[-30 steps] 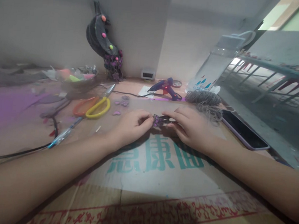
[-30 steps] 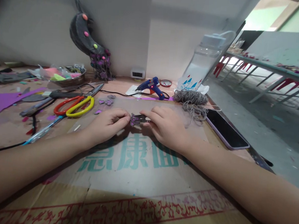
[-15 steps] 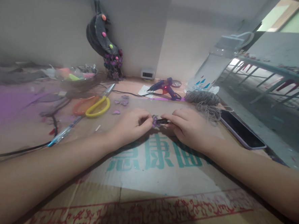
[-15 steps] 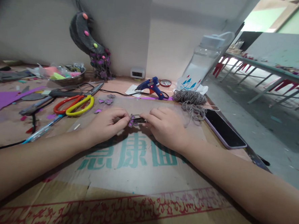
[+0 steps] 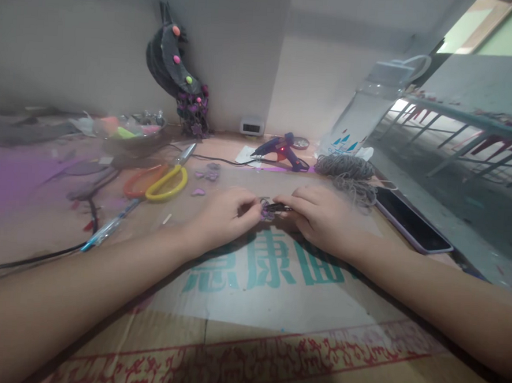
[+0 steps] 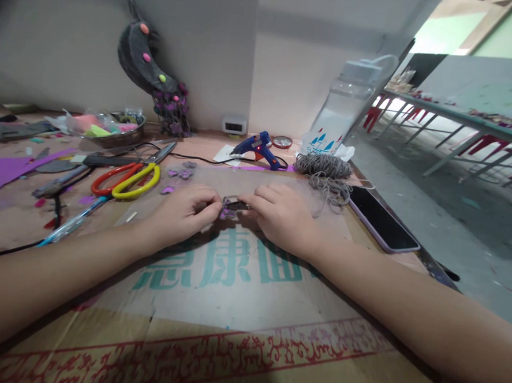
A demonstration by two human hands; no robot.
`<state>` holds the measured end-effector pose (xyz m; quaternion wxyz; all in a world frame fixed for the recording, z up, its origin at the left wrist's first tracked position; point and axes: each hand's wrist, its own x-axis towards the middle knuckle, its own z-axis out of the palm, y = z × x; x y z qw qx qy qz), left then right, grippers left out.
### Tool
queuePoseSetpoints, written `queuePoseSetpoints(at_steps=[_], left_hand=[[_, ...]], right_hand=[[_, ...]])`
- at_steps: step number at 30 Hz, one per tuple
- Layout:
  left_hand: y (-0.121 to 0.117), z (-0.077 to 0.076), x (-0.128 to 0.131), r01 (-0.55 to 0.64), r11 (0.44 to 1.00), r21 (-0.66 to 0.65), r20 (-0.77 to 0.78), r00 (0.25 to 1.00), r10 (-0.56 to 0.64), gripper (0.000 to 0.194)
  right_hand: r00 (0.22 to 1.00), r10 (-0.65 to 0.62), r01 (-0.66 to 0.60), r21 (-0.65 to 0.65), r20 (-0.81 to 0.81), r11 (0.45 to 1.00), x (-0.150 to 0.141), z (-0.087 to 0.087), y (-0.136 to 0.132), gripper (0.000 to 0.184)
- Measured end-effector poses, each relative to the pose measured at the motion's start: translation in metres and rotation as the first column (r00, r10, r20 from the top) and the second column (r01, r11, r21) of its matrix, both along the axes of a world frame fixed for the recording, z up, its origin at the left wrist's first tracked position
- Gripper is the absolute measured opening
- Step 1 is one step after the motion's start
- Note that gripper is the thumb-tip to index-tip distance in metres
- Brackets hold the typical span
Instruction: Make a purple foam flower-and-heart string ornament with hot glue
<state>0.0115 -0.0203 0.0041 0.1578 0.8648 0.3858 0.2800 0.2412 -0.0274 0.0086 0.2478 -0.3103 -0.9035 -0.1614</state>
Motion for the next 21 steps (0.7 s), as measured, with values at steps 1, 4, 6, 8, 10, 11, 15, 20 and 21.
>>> queuePoseSetpoints(at_steps=[1,4,6,8,10,11,15,20,21], left_hand=[[-0.0002,0.0001,0.0001,0.001,1.000,-0.002,0.001,1.000,-0.001,0.033],[-0.0005,0.0009,0.0006,0.005,1.000,-0.012,0.001,1.000,-0.005,0.033],[-0.0006,0.0016,0.0008,0.008,1.000,-0.021,0.001,1.000,-0.008,0.032],[-0.0006,0.0021,0.0008,0.009,1.000,-0.030,-0.003,1.000,-0.009,0.032],[-0.0007,0.0023,0.0006,0.008,0.999,-0.035,-0.007,1.000,-0.009,0.032],[-0.0007,0.0023,0.0004,0.009,0.999,-0.035,-0.008,1.000,-0.009,0.032],[-0.0006,0.0019,0.0000,0.014,0.999,-0.033,-0.007,1.000,-0.014,0.032],[-0.0001,0.0009,-0.0002,0.005,0.999,-0.038,-0.001,1.000,-0.006,0.032],[0.0000,0.0007,-0.0002,0.001,0.999,-0.042,0.000,1.000,-0.001,0.032]], right_hand=[[1.000,0.007,-0.007,-0.003,-0.001,1.000,0.0000,0.0004,-0.0001,0.031],[1.000,0.011,-0.011,-0.023,0.005,1.000,0.0000,0.0023,-0.0006,0.029],[1.000,0.008,-0.007,-0.038,0.011,0.999,0.0000,0.0033,-0.0012,0.028],[1.000,0.008,-0.007,-0.052,0.013,0.999,0.0000,0.0036,-0.0016,0.027],[1.000,0.013,-0.012,-0.052,0.005,0.999,-0.0001,0.0031,-0.0016,0.027],[1.000,0.014,-0.013,-0.050,0.004,0.999,-0.0001,0.0028,-0.0013,0.027],[1.000,0.019,-0.019,-0.027,0.012,0.999,-0.0002,0.0017,-0.0001,0.030],[0.999,0.028,-0.029,-0.052,-0.017,0.998,0.0018,0.0013,0.0005,0.031],[0.999,0.019,-0.022,-0.069,-0.041,0.997,0.0024,0.0011,0.0006,0.030]])
